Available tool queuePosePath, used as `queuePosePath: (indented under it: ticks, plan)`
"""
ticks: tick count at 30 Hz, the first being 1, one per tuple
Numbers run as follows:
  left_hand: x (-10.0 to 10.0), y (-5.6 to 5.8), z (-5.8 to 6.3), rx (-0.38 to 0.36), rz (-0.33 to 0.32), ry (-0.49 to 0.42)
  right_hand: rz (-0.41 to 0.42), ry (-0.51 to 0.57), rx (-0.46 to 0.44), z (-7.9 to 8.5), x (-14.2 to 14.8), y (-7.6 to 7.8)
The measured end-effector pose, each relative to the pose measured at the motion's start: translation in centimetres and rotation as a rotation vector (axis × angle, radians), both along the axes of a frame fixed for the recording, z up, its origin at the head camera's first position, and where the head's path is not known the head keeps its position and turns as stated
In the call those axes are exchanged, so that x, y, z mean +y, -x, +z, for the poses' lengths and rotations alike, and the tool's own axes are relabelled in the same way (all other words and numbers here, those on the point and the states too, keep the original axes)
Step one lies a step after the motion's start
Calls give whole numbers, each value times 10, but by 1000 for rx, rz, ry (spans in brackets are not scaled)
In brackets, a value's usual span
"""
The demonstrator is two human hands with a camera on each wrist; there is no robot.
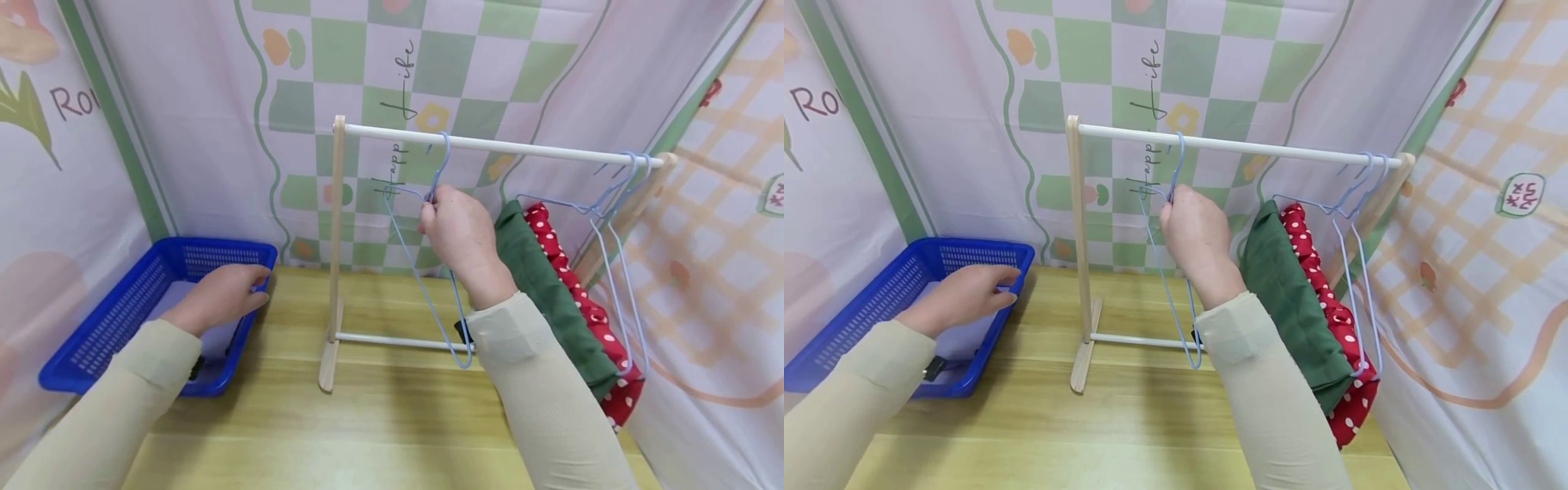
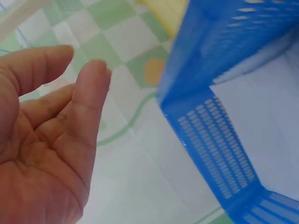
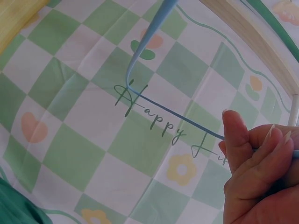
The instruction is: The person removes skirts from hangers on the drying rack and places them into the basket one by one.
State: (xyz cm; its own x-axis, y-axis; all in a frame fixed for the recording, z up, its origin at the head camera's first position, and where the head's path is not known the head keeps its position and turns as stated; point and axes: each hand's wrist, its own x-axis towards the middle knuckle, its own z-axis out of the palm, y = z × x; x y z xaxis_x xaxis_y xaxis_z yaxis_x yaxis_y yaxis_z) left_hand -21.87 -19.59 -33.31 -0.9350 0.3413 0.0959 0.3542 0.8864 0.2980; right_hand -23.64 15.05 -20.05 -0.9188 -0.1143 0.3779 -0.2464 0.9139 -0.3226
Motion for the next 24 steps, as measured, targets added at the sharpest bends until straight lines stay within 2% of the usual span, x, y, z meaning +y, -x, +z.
queuePosePath:
  ticks: [4, 14, 20, 24]
  plan:
    - [13, 3, 9, 41, 20, -65, 3, 5, -4, 0, 1, 0]
    - [53, 11, 30, 138, 44, -348, -6, 10, 2, 0, 2, -1]
    - [73, 18, 35, 167, 47, -466, -6, 15, 6, -1, 1, -1]
    - [83, 23, 37, 164, 47, -513, 1, 14, 17, -1, 1, -1]
